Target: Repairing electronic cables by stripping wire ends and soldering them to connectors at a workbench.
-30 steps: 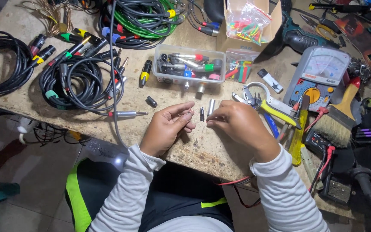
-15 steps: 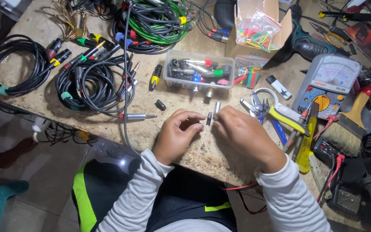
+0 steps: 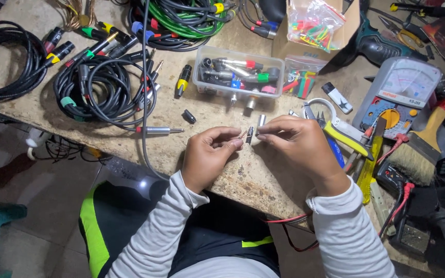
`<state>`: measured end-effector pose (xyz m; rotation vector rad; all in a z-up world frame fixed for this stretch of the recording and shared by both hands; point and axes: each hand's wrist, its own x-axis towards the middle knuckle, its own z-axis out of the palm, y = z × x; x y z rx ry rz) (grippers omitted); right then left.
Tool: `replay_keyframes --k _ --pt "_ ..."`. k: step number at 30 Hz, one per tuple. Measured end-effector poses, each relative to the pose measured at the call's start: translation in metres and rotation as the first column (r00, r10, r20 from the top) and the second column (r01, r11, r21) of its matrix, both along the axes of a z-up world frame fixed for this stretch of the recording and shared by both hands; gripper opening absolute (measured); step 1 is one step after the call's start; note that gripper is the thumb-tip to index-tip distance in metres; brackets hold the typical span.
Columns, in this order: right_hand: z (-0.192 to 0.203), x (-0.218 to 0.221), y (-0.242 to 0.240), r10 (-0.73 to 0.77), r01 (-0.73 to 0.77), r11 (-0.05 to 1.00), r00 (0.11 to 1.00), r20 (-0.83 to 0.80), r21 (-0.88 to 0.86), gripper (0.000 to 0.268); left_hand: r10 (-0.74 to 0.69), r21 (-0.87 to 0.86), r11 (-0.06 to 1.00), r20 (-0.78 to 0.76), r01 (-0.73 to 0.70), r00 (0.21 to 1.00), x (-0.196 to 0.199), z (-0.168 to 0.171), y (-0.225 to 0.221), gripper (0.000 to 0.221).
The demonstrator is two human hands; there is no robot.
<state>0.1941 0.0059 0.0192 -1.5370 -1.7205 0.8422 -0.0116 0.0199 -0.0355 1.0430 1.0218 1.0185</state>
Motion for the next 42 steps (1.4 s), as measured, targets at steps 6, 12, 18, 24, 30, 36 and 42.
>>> replay_keyframes --k 6,12,18,24,30,36,42 --pt "0.001 -0.006 0.001 0.01 -0.01 1.0 1.0 0.0 -0.005 0.016 -0.045 -0.044 0.998 0.072 0.048 0.996 -0.008 0.003 0.0 0.024" --pt "0.002 -0.009 -0.002 -0.03 0.023 0.998 0.988 -0.151 -0.051 0.023 -0.056 -0.038 0.997 0.101 0.06 0.993 -0.01 0.001 0.001 0.024" --pt "-0.006 -0.008 -0.002 -0.081 0.062 0.995 0.958 -0.276 -0.077 0.028 -0.066 -0.017 0.997 0.12 0.069 0.991 -0.011 -0.009 0.006 0.024" --pt "-0.001 -0.013 -0.002 -0.096 0.073 0.993 0.954 -0.283 -0.094 0.028 -0.067 -0.01 0.998 0.129 0.069 0.989 -0.01 -0.011 0.006 0.024" --pt "0.001 -0.012 -0.002 -0.099 0.075 0.992 0.957 -0.273 -0.099 0.028 -0.07 -0.012 0.997 0.131 0.072 0.989 -0.011 -0.01 0.005 0.023" --pt "-0.005 -0.011 -0.002 -0.091 0.067 0.993 0.96 -0.265 -0.096 0.027 -0.077 0.002 0.997 0.126 0.077 0.989 -0.009 -0.018 0.007 0.023" --pt "0.0 -0.013 -0.002 -0.098 0.072 0.992 0.96 -0.261 -0.105 0.026 -0.085 0.008 0.996 0.131 0.085 0.988 -0.011 -0.015 0.006 0.023"
